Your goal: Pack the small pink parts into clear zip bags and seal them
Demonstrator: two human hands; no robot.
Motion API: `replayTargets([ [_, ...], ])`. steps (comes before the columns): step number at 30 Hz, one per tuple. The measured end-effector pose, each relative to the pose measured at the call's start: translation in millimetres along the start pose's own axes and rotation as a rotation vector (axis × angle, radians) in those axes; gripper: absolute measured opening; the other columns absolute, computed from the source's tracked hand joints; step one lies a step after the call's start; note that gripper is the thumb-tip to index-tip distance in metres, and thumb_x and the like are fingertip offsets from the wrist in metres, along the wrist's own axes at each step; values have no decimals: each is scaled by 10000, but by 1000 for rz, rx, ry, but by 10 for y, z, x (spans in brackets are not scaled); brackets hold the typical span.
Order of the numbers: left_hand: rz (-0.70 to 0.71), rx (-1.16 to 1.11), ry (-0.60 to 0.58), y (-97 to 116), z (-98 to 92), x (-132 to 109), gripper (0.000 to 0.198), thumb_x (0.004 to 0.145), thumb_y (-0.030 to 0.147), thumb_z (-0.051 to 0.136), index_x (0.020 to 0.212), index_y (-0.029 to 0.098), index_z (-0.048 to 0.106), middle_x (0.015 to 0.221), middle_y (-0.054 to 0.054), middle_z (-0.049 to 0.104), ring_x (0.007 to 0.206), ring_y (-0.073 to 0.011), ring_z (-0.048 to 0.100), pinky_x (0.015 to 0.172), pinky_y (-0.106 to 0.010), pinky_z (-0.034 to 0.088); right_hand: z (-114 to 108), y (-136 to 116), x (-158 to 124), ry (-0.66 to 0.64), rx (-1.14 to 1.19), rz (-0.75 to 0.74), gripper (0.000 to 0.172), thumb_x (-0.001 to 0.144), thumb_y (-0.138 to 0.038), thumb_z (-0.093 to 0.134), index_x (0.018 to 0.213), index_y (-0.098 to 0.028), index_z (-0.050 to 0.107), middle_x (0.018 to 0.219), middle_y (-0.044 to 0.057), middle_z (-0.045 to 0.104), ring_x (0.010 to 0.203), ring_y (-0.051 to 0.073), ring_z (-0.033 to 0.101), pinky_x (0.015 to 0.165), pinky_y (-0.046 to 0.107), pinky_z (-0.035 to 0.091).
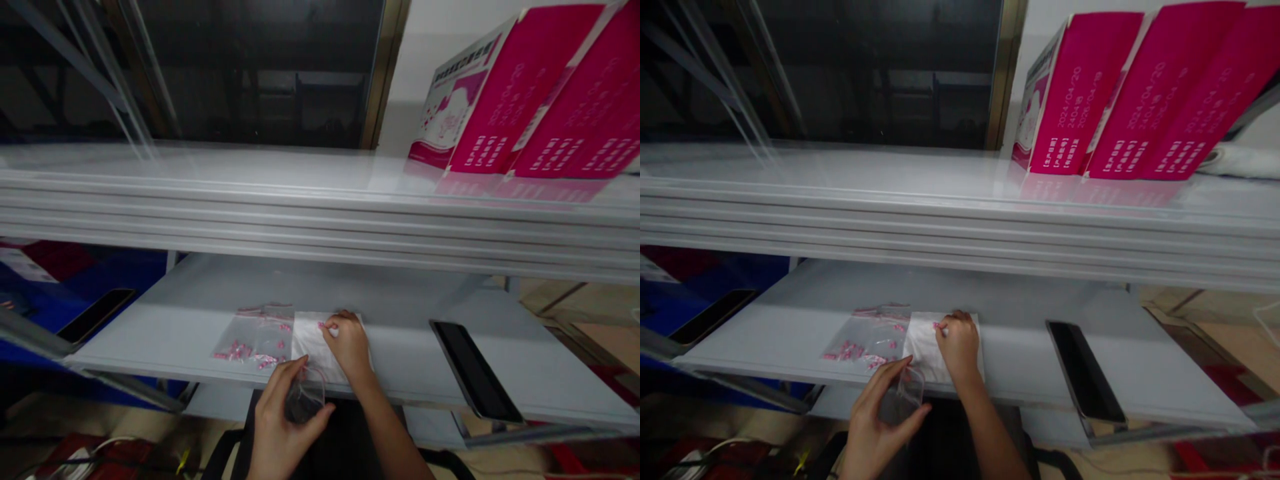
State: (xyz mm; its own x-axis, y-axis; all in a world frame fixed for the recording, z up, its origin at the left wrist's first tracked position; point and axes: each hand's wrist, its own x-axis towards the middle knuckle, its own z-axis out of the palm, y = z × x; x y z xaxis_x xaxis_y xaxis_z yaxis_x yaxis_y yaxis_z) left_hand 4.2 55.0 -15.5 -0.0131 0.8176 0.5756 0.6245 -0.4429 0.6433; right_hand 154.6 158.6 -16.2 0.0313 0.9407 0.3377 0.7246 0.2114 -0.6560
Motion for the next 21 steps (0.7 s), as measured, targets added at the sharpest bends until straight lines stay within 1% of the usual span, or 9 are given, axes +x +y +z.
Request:
replayTargets([
  [4, -35, -28, 3, 13, 18, 25, 496, 695, 305, 780, 1153, 178, 642, 1022, -103, 726, 912, -267, 714, 771, -391, 614, 20, 35, 15, 3, -10, -5, 133, 760, -116, 648, 680, -178, 733, 736, 71, 688, 748, 222, 606, 737, 305, 412],
  [8, -43, -31, 18, 9, 54, 49, 480, 705, 290, 769, 1154, 176, 641, 1015, -99, 722, 910, -260, 709, 781, -386, 606, -3, -1, 28, 11, 57, -12, 149, 757, -96, 628, 695, -174, 740, 735, 72, 699, 749, 215, 613, 747, 311, 427],
  [10, -46, -32, 18, 6, 69, 56, 475, 708, 287, 767, 1152, 178, 638, 1023, -99, 719, 920, -260, 706, 786, -383, 604, -89, -62, -5, -4, 126, -31, 122, 765, -118, 637, 731, -171, 741, 745, 63, 705, 733, 195, 613, 715, 293, 442],
  [13, -67, -47, 1, 17, 80, 74, 468, 711, 283, 763, 1149, 178, 634, 1024, -96, 716, 906, -251, 707, 769, -369, 605, -314, -203, -123, -72, 248, -85, 66, 750, -169, 681, 764, -190, 743, 718, 22, 691, 665, 157, 591, 620, 253, 438],
  [15, -85, -66, -8, 34, 83, 90, 458, 712, 276, 755, 1143, 179, 637, 1021, -93, 718, 907, -251, 708, 768, -368, 604, -477, -308, -223, -168, 396, -123, 67, 744, -182, 690, 773, -201, 748, 719, 9, 674, 670, 148, 589, 621, 252, 439],
  [17, -98, -85, -5, 47, 87, 103, 440, 711, 266, 748, 1129, 178, 644, 1024, -91, 721, 925, -256, 707, 790, -377, 600, -602, -388, -306, -275, 550, -126, 84, 746, -179, 687, 787, -203, 756, 749, 12, 669, 717, 152, 607, 672, 268, 455],
  [19, -109, -96, 3, 50, 91, 109, 427, 714, 252, 739, 1124, 177, 645, 1039, -92, 718, 944, -258, 703, 806, -382, 595, -657, -411, -345, -322, 598, -107, 103, 738, -176, 693, 805, -210, 763, 762, 12, 668, 737, 156, 609, 690, 274, 458],
  [21, -119, -98, -4, 39, 91, 105, 427, 725, 247, 732, 1135, 179, 638, 1037, -88, 713, 925, -248, 701, 786, -376, 598, -629, -356, -324, -281, 537, -101, 122, 739, -177, 688, 821, -218, 768, 733, 6, 664, 697, 149, 585, 645, 260, 443],
])
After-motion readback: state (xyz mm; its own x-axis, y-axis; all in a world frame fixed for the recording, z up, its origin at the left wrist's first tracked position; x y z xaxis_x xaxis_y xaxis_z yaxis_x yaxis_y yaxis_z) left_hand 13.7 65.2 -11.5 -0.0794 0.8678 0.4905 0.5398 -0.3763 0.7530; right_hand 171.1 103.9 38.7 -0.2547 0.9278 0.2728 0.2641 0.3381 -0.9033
